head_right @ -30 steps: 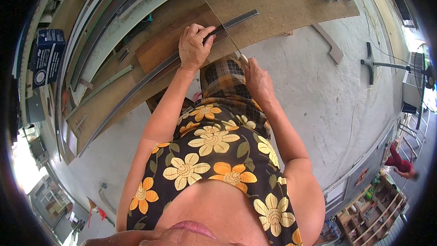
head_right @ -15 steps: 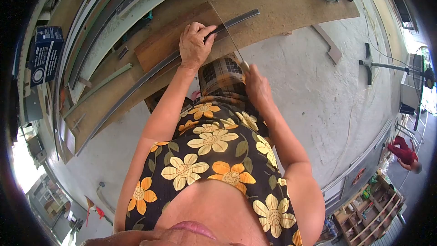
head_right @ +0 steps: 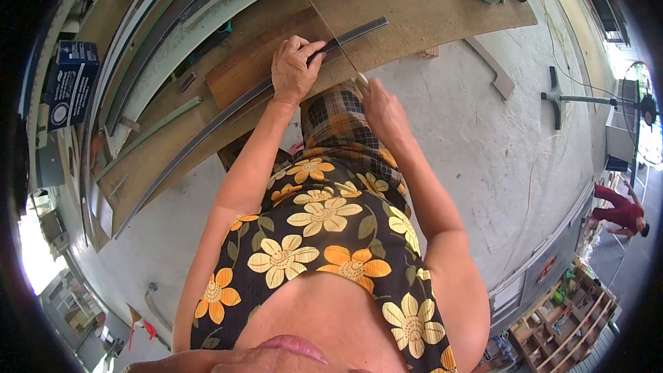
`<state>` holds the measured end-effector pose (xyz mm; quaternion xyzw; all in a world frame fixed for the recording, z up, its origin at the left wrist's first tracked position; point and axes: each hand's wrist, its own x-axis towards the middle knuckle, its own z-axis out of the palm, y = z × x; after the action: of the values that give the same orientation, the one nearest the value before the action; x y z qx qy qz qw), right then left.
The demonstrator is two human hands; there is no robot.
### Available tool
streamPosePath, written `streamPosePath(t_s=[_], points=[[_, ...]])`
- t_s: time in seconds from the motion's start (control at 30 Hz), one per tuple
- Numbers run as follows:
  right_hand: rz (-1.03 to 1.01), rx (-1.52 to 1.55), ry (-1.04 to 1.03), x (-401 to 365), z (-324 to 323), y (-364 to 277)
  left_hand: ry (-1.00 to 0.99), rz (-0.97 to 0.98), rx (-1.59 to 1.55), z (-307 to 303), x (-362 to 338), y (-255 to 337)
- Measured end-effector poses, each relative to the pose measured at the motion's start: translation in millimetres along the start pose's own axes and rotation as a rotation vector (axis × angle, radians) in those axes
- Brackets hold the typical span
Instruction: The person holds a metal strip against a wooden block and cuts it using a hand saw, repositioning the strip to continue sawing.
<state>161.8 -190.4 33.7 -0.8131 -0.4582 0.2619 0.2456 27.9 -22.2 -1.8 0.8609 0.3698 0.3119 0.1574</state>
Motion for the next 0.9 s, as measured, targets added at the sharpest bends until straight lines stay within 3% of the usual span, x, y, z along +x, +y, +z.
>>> streamPosePath(t_s=[0.17, 0.37, 0.57, 0.67, 0.9], points=[[-0.118, 0.021, 0.084, 46.3, 16.0, -13.8, 0.010, 0.006, -0.001, -0.9, 1.5, -0.1], [0.095, 0.036, 0.011, -19.3, 22.8, 16.6, -0.003, -0.006, 0.027, -3.1, 1.7, 0.7], [0.072, 0.043, 0.042, -53.9, 11.1, 31.3, -0.003, 0.017, 0.022, -1.3, 0.1, 1.0], [0.028, 0.178, 0.160, -46.3, 3.4, 13.6, 0.018, 0.040, 0.025, -3.4, -1.3, -1.6], [0.017, 0.060, 0.056, -36.1, 13.2, 14.2, -0.032, -0.028, 0.015, 0.1, 2.0, -2.8]])
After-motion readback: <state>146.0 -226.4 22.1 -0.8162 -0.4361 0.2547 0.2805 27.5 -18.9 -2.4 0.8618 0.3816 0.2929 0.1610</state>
